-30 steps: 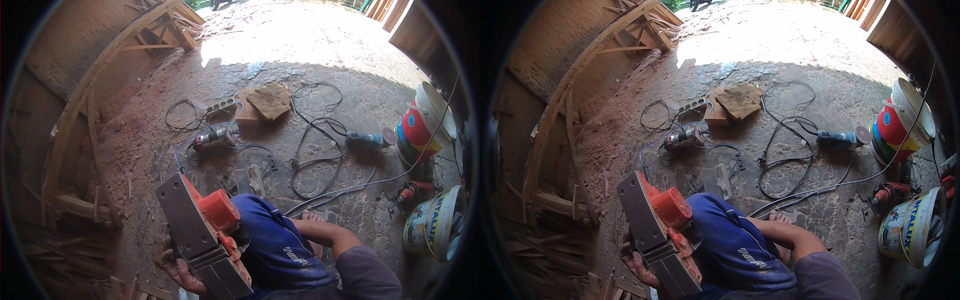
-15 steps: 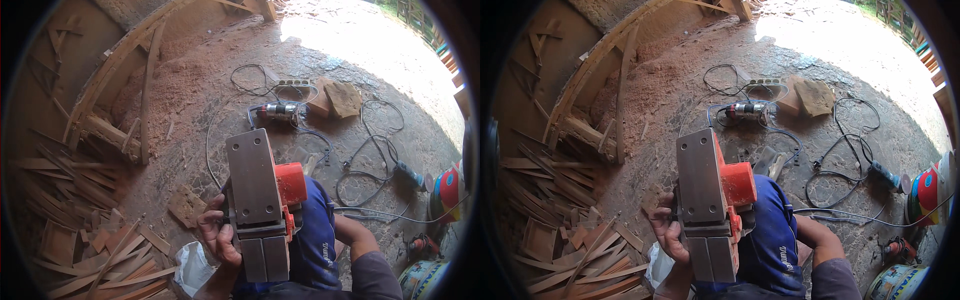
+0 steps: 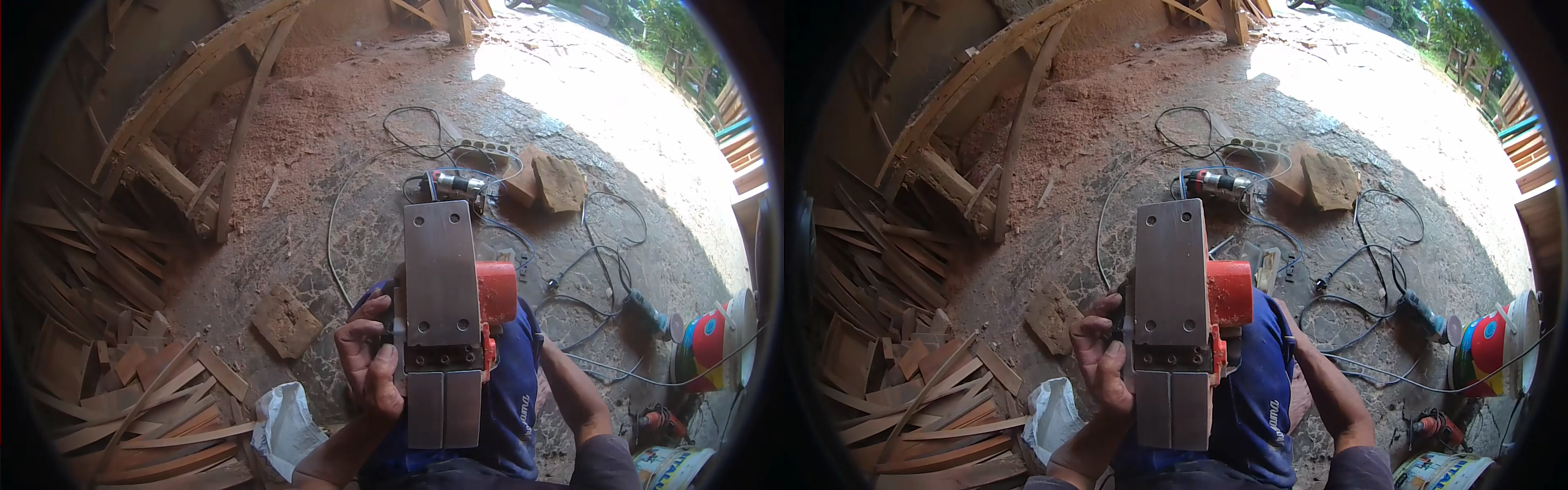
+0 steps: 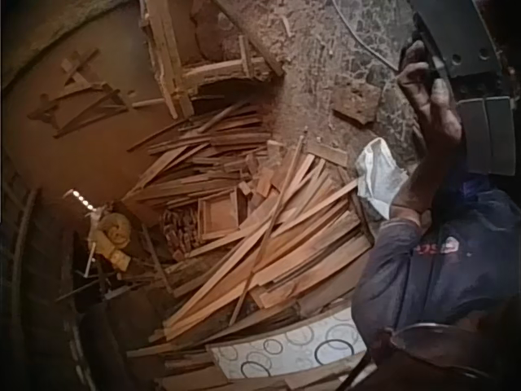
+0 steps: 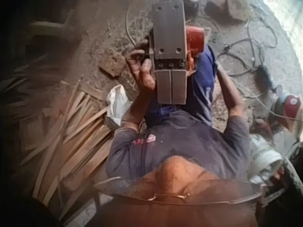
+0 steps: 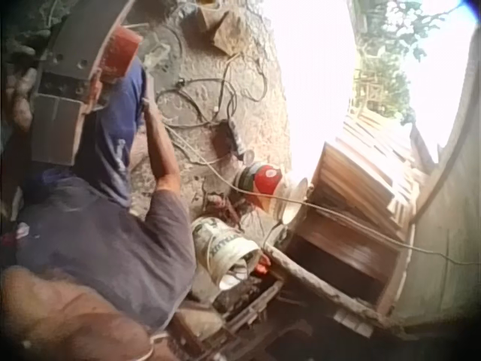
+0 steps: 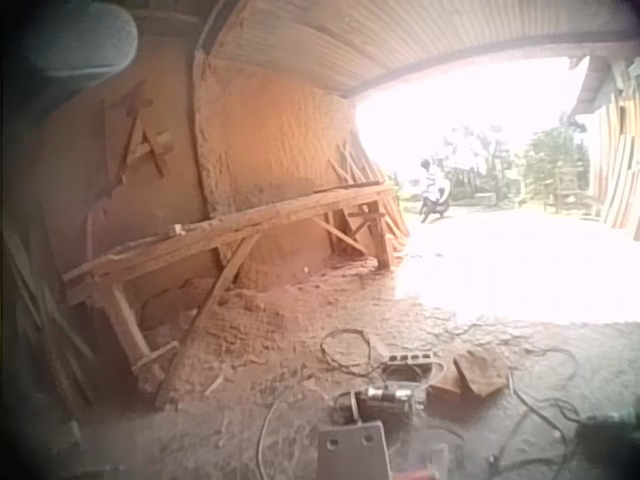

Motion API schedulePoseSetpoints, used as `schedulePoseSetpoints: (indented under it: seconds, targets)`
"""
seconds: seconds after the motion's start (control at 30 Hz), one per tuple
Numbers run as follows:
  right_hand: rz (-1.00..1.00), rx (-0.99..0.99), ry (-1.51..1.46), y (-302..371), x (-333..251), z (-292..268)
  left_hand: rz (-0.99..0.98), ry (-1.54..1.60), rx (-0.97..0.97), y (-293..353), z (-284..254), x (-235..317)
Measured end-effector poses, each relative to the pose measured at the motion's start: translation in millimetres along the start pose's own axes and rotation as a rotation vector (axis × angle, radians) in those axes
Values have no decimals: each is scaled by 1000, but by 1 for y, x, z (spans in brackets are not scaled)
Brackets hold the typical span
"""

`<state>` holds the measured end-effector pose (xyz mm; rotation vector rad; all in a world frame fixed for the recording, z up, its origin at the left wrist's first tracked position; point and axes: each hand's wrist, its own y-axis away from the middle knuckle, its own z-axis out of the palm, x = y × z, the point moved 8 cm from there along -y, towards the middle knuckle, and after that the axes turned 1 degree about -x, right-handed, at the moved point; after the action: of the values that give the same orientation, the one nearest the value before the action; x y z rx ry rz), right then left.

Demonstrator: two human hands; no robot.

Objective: The person assembles a hand planer, using a t-handle hex key to tighten screws on the tool's body while sitting on the floor.

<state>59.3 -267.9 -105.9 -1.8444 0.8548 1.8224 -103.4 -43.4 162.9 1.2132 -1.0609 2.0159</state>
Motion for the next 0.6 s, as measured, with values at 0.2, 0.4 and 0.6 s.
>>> schedulePoseSetpoints:
  seconds: [0.2,0.4,0.6]
  targets:
    - [-217,580,145,16,-76,-55,-52,31,-44,0,3,-4]
    - [-490,873,-192,72,-165,-133,-60,5,-112,-2,13,-5]
    - [-367,809,66,113,-303,-126,-20,-21,-115,0,10,-14]
